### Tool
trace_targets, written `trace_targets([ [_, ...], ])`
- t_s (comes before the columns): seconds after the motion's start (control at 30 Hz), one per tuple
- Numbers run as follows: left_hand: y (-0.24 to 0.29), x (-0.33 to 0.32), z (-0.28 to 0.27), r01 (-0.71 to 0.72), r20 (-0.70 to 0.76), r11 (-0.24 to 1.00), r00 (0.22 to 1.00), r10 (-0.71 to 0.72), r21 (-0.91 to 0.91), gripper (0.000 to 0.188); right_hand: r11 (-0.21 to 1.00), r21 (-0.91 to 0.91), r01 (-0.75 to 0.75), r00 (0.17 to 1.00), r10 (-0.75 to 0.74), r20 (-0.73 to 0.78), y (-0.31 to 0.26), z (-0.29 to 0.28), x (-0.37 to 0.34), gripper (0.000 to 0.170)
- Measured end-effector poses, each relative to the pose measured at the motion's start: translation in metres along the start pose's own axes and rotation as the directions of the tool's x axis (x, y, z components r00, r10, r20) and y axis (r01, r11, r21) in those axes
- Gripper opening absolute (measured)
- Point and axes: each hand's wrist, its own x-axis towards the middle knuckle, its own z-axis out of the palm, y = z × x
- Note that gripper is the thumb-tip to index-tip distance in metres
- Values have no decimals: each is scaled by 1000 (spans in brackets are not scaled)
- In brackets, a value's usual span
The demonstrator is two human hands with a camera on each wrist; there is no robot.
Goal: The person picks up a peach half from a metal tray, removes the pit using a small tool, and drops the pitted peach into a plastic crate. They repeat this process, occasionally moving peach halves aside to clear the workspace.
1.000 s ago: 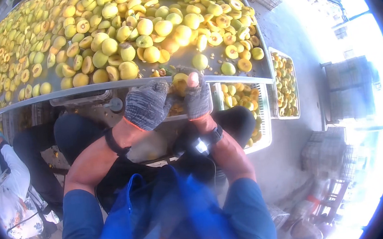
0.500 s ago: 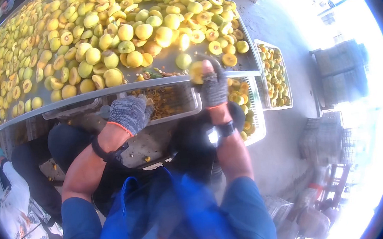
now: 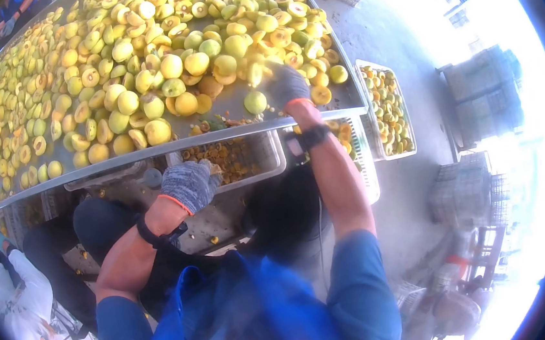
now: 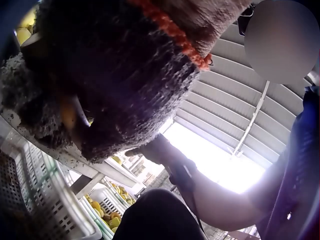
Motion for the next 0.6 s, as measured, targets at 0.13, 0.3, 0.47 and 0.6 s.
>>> trace_targets([
  [0.13,-12,2,8,-56,-67,997,996,53,-49,36,986,-103,132,988,-123,91,-7,25,36,50],
  [0.3,-8,0,-5,-5,-74,999,997,1,-52,37,999,-19,26,997,-27,-77,-7,33,22,44],
  [0.47,-8,3,-1,-30,-245,983,969,-16,-183,33,733,660,-166,984,171,57,-33,12,-7,35],
  [0.6,6,11,-13,-409,-570,688,822,-9,-600,23,340,923,-182,979,-29,204,-52,-16,-37,35],
])
